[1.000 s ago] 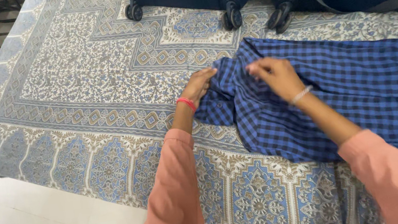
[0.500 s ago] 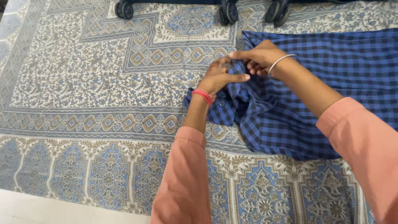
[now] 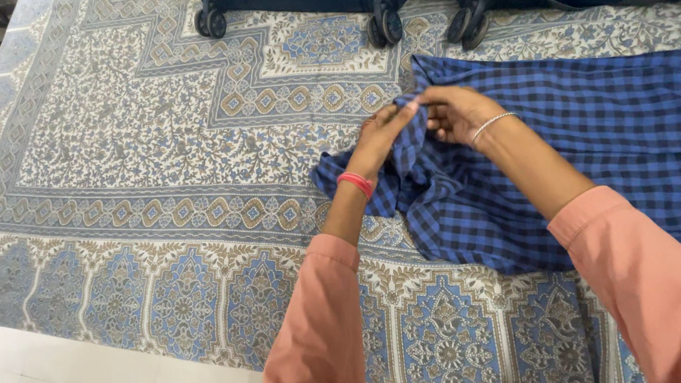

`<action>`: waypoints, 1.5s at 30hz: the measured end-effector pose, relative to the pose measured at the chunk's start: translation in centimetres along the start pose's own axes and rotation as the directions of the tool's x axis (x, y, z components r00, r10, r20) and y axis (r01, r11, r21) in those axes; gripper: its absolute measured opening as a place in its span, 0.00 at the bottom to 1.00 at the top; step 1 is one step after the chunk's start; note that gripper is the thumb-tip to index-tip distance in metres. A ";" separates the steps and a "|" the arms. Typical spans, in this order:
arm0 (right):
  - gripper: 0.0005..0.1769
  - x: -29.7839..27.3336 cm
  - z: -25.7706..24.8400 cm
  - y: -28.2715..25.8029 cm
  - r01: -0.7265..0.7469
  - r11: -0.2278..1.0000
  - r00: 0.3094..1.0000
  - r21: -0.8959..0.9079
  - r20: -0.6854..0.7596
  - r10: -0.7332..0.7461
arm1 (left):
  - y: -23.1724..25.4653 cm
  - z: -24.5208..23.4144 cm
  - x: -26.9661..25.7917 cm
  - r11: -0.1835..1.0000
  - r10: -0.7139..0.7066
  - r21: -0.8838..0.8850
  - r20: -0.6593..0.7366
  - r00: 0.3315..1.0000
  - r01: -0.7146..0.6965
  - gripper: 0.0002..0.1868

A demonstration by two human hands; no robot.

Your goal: The person folds a blue checkered shirt and a pair of white trousers by hand, then places them into an open suitcase.

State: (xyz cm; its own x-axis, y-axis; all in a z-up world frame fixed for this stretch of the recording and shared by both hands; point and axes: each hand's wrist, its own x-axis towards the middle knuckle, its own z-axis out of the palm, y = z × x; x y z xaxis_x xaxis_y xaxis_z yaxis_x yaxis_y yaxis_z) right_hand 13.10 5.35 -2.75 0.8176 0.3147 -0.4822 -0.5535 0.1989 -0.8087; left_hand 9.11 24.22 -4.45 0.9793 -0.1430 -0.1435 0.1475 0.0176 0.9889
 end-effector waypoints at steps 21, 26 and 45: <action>0.08 5.6 -3.3 2.7 0.281 0.868 0.959 0.409 -0.141 -0.245 | -2.5 -1.4 -0.8 0.934 0.128 0.304 0.204 0.971 -0.187 0.30; 0.04 3.9 -2.8 2.5 0.292 0.897 0.943 0.332 0.055 -0.327 | -0.4 -1.6 -0.2 0.869 0.046 0.477 0.180 0.983 -0.128 0.31; 0.19 -12.0 -5.8 6.5 0.616 -0.224 0.505 -0.756 0.596 -0.624 | 2.0 -5.6 -4.9 0.315 -0.166 0.912 -0.218 0.962 0.261 0.24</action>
State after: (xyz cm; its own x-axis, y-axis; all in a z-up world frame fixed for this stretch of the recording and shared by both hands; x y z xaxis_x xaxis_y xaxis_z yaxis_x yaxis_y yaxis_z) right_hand 0.61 -2.57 -4.13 0.6636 0.5882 0.4622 0.7471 -0.5521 -0.3701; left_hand 5.34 30.54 -1.98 0.9475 0.0748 -0.3108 0.1753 -0.9346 0.3094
